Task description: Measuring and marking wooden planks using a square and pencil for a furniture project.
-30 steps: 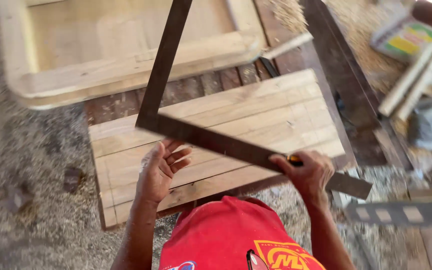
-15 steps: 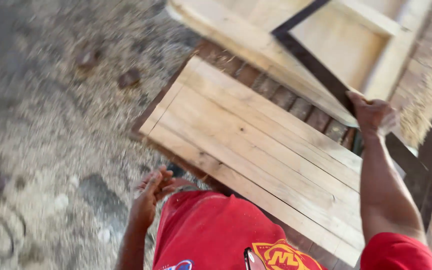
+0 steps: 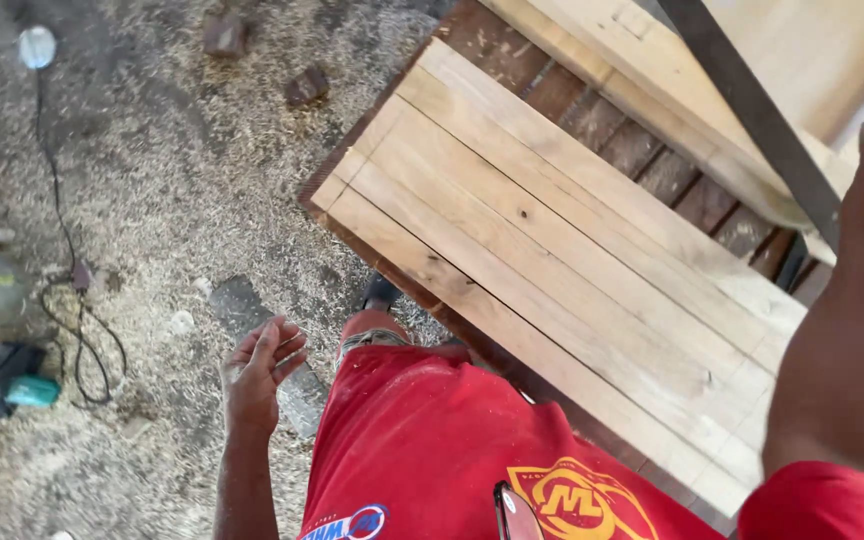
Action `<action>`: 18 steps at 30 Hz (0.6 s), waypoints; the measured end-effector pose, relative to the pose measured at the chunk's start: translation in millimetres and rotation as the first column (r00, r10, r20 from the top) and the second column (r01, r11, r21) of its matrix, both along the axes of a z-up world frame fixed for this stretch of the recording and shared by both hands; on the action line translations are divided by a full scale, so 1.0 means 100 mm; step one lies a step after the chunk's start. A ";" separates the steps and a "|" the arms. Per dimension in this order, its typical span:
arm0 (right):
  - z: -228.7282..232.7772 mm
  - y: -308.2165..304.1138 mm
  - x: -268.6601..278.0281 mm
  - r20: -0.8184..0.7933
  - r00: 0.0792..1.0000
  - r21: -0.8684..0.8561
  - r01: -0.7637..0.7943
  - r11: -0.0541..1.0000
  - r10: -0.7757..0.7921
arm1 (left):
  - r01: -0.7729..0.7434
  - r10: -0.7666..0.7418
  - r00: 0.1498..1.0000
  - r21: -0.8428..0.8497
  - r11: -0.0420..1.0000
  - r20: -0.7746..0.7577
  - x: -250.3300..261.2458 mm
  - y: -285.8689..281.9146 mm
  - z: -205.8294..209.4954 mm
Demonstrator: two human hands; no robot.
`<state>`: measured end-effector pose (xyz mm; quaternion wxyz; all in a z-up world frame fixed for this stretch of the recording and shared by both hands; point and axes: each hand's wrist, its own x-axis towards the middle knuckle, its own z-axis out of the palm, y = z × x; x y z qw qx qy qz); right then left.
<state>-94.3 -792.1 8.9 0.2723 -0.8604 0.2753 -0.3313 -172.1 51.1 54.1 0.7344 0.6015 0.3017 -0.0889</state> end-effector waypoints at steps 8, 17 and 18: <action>0.15 2.03 -2.58 0.227 0.861 0.318 0.376 0.870 -0.455 | 0.275 -0.286 0.957 0.158 0.948 0.049 1.14 0.09 -0.22; 0.07 4.84 -3.43 -0.257 0.471 0.444 0.833 0.330 -0.844 | 0.499 -0.816 0.567 0.741 0.450 0.114 2.83 -0.55 -0.29; 0.26 5.03 -3.17 -0.330 0.476 0.464 0.834 0.300 -0.815 | 0.488 -0.882 0.448 0.786 0.379 0.147 2.95 -0.62 -0.33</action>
